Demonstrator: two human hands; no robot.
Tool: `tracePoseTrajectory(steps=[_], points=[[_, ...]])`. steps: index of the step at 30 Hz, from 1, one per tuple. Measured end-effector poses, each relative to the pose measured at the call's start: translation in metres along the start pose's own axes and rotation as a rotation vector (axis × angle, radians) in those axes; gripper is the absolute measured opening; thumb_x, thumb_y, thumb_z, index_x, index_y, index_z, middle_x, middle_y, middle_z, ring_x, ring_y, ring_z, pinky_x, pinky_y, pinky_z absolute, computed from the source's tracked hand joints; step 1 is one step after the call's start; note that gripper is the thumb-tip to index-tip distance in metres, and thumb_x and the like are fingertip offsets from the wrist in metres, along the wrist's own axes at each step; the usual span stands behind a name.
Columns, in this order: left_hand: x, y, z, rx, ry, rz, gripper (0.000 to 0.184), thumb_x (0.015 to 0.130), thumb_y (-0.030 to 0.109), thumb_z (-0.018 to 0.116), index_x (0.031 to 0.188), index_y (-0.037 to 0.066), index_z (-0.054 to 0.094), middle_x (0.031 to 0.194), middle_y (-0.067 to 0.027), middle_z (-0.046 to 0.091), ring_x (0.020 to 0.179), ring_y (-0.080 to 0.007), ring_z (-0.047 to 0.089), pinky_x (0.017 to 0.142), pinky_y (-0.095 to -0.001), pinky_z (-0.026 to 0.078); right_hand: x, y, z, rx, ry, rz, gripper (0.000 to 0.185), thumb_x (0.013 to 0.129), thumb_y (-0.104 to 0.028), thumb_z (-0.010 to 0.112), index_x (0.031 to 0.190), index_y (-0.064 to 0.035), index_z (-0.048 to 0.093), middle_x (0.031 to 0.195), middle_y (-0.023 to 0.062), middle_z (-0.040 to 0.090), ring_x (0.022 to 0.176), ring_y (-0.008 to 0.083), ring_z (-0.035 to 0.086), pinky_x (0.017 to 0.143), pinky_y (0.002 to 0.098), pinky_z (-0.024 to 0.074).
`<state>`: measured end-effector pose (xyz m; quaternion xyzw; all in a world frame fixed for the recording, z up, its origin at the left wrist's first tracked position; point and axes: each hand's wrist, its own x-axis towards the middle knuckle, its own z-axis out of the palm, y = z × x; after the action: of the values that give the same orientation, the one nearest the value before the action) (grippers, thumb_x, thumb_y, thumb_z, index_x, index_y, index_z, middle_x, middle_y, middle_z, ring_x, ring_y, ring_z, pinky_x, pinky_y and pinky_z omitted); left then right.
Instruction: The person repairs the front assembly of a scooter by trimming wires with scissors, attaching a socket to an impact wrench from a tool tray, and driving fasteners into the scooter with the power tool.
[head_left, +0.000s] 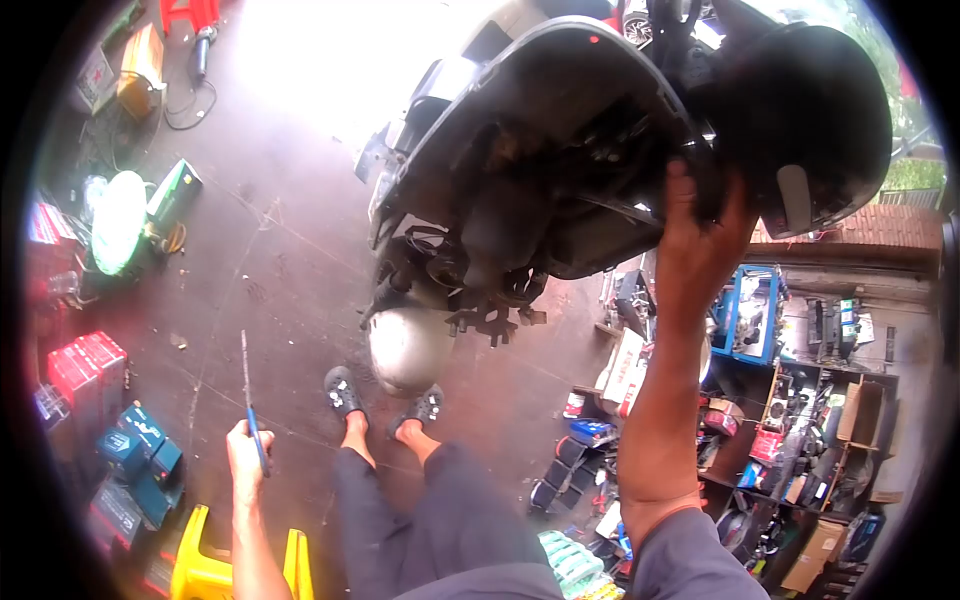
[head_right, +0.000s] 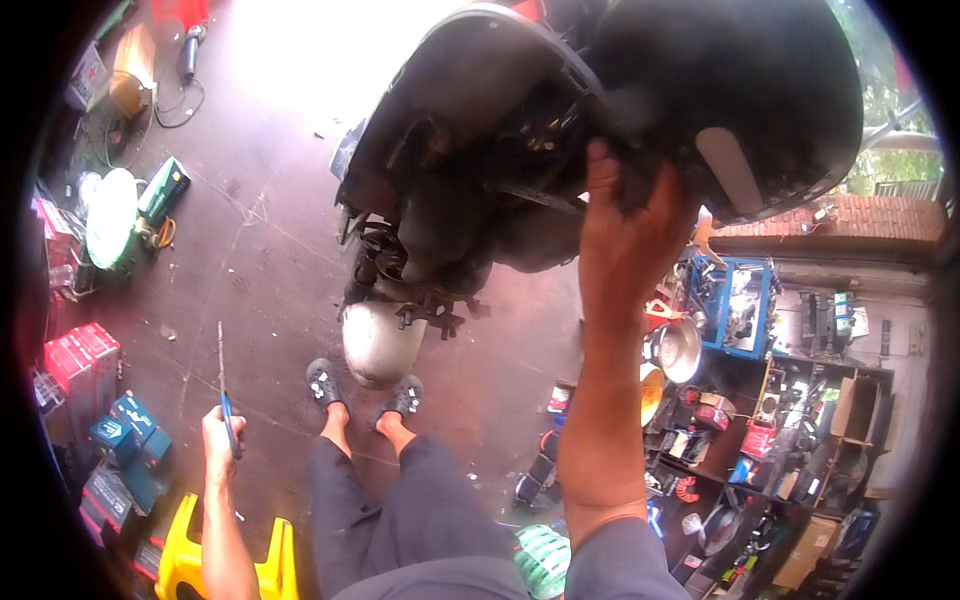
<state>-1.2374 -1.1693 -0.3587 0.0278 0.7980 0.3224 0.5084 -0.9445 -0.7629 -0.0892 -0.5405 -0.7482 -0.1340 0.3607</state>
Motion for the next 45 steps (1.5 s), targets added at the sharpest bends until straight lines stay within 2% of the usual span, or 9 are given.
tracePoseTrajectory(steps=[3, 6, 9, 16, 27, 34, 36, 40, 45], points=[[-0.021, 0.035, 0.012, -0.018, -0.057, 0.054, 0.011, 0.073, 0.002, 0.06, 0.084, 0.001, 0.058, 0.058, -0.0001, 0.051, 0.043, -0.0087, 0.045, 0.038, -0.0251, 0.035, 0.014, 0.012, -0.003, 0.051, -0.081, 0.073, 0.045, 0.088, -0.034, 0.072, 0.118, -0.0006, 0.066, 0.117, 0.0166, 0.066, 0.106, 0.0265, 0.063, 0.094, 0.0361, 0.0453], [-0.031, 0.059, 0.031, -0.042, -0.111, 0.015, 0.014, 0.073, 0.003, 0.061, 0.087, 0.0, 0.058, 0.059, 0.0003, 0.052, 0.045, -0.0082, 0.046, 0.04, -0.0242, 0.035, 0.021, 0.028, 0.001, 0.187, -0.027, -0.155, 0.042, 0.089, -0.035, 0.071, 0.114, -0.0009, 0.068, 0.11, 0.0161, 0.07, 0.1, 0.0264, 0.065, 0.091, 0.0349, 0.0462], [-0.027, 0.062, 0.054, -0.023, -0.165, 0.032, 0.014, 0.074, 0.004, 0.062, 0.086, -0.001, 0.058, 0.059, 0.0003, 0.051, 0.045, -0.0082, 0.046, 0.04, -0.0244, 0.035, 0.025, 0.043, 0.011, 0.057, 0.047, -0.261, 0.043, 0.09, -0.035, 0.07, 0.115, -0.0011, 0.068, 0.11, 0.0158, 0.07, 0.1, 0.0255, 0.066, 0.09, 0.0341, 0.0469], [-0.009, 0.033, 0.108, -0.184, -0.22, -0.006, 0.015, 0.073, 0.008, 0.062, 0.084, 0.002, 0.056, 0.058, -0.0013, 0.051, 0.041, -0.0107, 0.046, 0.037, -0.0257, 0.036, 0.027, 0.031, 0.016, 0.248, 0.076, -0.102, 0.036, 0.09, -0.032, 0.07, 0.107, -0.0011, 0.071, 0.106, 0.011, 0.071, 0.095, 0.0193, 0.063, 0.086, 0.0325, 0.0474], [-0.005, -0.028, 0.177, -0.521, 0.054, 0.019, 0.006, 0.079, 0.008, 0.055, 0.082, 0.003, 0.053, 0.056, 0.0012, 0.047, 0.04, -0.0072, 0.04, 0.036, -0.0236, 0.031, 0.026, 0.023, 0.027, 0.314, 0.179, -0.147, 0.031, 0.091, -0.027, 0.064, 0.107, -0.0009, 0.07, 0.104, 0.0096, 0.069, 0.094, 0.0177, 0.063, 0.086, 0.0311, 0.049], [0.002, -0.033, 0.184, -0.652, 0.039, 0.025, 0.003, 0.082, 0.005, 0.052, 0.081, 0.003, 0.051, 0.056, -0.0002, 0.047, 0.04, -0.0065, 0.038, 0.035, -0.0245, 0.026, 0.021, 0.023, 0.024, 0.334, 0.151, -0.137, 0.033, 0.091, -0.031, 0.066, 0.105, -0.0012, 0.07, 0.1, 0.0088, 0.069, 0.089, 0.0171, 0.061, 0.083, 0.031, 0.0484], [0.021, -0.061, 0.176, -0.473, 0.133, 0.086, 0.009, 0.081, 0.006, 0.056, 0.087, 0.0, 0.056, 0.059, -0.0013, 0.05, 0.041, -0.0083, 0.042, 0.036, -0.0245, 0.031, 0.019, 0.011, 0.023, 0.503, 0.132, -0.035, 0.026, 0.092, -0.027, 0.066, 0.096, -0.0012, 0.07, 0.087, 0.0051, 0.068, 0.081, 0.0144, 0.06, 0.076, 0.0296, 0.0474], [0.04, -0.072, 0.14, -0.355, 0.123, 0.02, 0.011, 0.079, 0.007, 0.061, 0.087, -0.001, 0.058, 0.059, -0.0014, 0.05, 0.042, -0.01, 0.045, 0.036, -0.0259, 0.035, 0.025, 0.01, 0.013, 0.378, 0.041, 0.12, 0.04, 0.087, -0.036, 0.071, 0.104, 0.0002, 0.072, 0.094, 0.0099, 0.072, 0.087, 0.017, 0.063, 0.081, 0.0297, 0.0478], [0.037, -0.043, 0.093, -0.098, 0.148, 0.004, 0.009, 0.078, 0.008, 0.062, 0.081, 0.002, 0.056, 0.058, -0.0007, 0.05, 0.044, -0.0105, 0.047, 0.037, -0.0261, 0.037, 0.031, 0.013, 0.026, 0.529, 0.194, -0.079, 0.036, 0.086, -0.035, 0.074, 0.102, -0.0023, 0.074, 0.098, 0.0117, 0.072, 0.089, 0.0189, 0.065, 0.084, 0.0316, 0.0484]])
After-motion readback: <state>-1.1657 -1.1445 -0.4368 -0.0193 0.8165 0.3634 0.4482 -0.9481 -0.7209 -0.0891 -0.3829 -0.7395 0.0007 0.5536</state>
